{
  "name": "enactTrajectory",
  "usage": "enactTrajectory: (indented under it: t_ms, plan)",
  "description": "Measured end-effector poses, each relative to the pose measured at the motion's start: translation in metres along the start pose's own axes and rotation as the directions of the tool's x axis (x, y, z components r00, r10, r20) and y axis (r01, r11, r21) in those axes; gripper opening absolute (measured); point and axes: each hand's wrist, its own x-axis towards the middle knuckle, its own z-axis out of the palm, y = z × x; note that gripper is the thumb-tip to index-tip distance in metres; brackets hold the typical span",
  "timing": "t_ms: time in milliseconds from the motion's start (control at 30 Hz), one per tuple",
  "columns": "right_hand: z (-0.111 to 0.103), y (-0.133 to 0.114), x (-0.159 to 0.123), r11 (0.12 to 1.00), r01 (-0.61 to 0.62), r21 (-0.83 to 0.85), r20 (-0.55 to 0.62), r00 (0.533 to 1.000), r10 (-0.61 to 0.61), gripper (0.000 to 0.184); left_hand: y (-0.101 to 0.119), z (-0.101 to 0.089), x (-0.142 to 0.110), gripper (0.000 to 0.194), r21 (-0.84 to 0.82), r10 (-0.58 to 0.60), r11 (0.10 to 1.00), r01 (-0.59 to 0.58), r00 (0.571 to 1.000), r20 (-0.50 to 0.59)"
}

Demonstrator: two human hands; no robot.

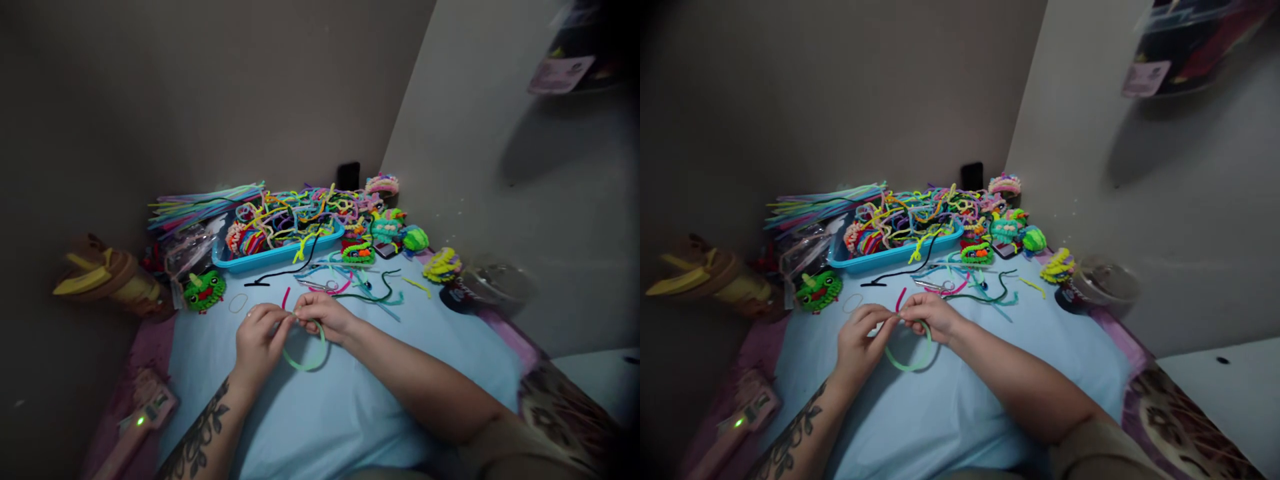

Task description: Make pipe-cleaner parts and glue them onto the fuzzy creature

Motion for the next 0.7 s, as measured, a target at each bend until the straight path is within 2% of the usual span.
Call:
enactTrajectory:
  t_ms: [67, 100, 133, 167, 200, 267, 300, 333, 367, 433, 533, 600, 633, 700]
  plan:
    - [0.0016, -0.0004, -0.0009, 0.998, 0.052, -0.040, -0.008, 0.999, -0.052, 0.019, 0.0038, 0.0019, 0.0028, 0.017, -0.167, -0.214, 0.961, 0.218, 0.976, 0.044]
    - [0.0023, -0.0006, -0.0014, 0.992, 0.097, -0.082, -0.014, 0.995, -0.098, 0.019, 0.0050, 0.0029, 0.0041, 0.020, -0.266, -0.325, 0.903, 0.337, 0.942, 0.088]
    - [0.0028, -0.0008, -0.0020, 0.978, 0.153, -0.144, -0.016, 0.987, -0.157, 0.018, 0.0054, 0.0037, 0.0052, 0.022, -0.368, -0.430, 0.810, 0.456, 0.889, 0.156]
    - [0.0030, -0.0010, -0.0025, 0.951, 0.216, -0.221, -0.008, 0.975, -0.223, 0.017, 0.0052, 0.0044, 0.0060, 0.024, -0.461, -0.515, 0.682, 0.568, 0.820, 0.250]
    - [0.0030, -0.0012, -0.0031, 0.912, 0.278, -0.302, 0.011, 0.958, -0.288, 0.016, 0.0045, 0.0048, 0.0065, 0.025, -0.531, -0.569, 0.527, 0.664, 0.740, 0.359]
    - [0.0026, -0.0015, -0.0039, 0.828, 0.366, -0.426, 0.069, 0.925, -0.374, 0.015, 0.0024, 0.0052, 0.0071, 0.027, -0.576, -0.583, 0.241, 0.781, 0.591, 0.557]
    - [0.0022, -0.0015, -0.0040, 0.798, 0.390, -0.460, 0.092, 0.914, -0.394, 0.015, 0.0015, 0.0052, 0.0071, 0.027, -0.571, -0.567, 0.155, 0.806, 0.546, 0.617]
    - [0.0019, -0.0014, -0.0039, 0.783, 0.402, -0.476, 0.104, 0.909, -0.403, 0.015, 0.0009, 0.0052, 0.0072, 0.027, -0.567, -0.554, 0.118, 0.815, 0.528, 0.644]
    - [0.0017, -0.0011, -0.0033, 0.783, 0.400, -0.476, 0.098, 0.909, -0.405, 0.016, 0.0006, 0.0053, 0.0072, 0.028, -0.571, -0.552, 0.123, 0.812, 0.534, 0.641]
    - [0.0015, -0.0003, -0.0015, 0.811, 0.371, -0.452, 0.045, 0.918, -0.395, 0.017, 0.0010, 0.0055, 0.0073, 0.028, -0.580, -0.570, 0.234, 0.780, 0.593, 0.569]
    - [0.0020, 0.0013, 0.0017, 0.872, 0.308, -0.380, -0.060, 0.933, -0.355, 0.018, 0.0022, 0.0055, 0.0067, 0.025, -0.518, -0.581, 0.561, 0.645, 0.753, 0.309]
    - [0.0031, 0.0021, 0.0028, 0.905, 0.273, -0.327, -0.104, 0.941, -0.321, 0.018, 0.0023, 0.0048, 0.0048, 0.020, -0.349, -0.493, 0.797, 0.494, 0.865, 0.099]
    - [0.0037, 0.0024, 0.0030, 0.917, 0.260, -0.303, -0.118, 0.945, -0.306, 0.018, 0.0020, 0.0043, 0.0034, 0.018, -0.233, -0.413, 0.883, 0.408, 0.910, 0.030]
    - [0.0050, 0.0030, 0.0031, 0.936, 0.241, -0.256, -0.136, 0.950, -0.281, 0.017, 0.0008, 0.0035, -0.0004, 0.015, -0.012, -0.240, 0.971, 0.240, 0.971, -0.004]
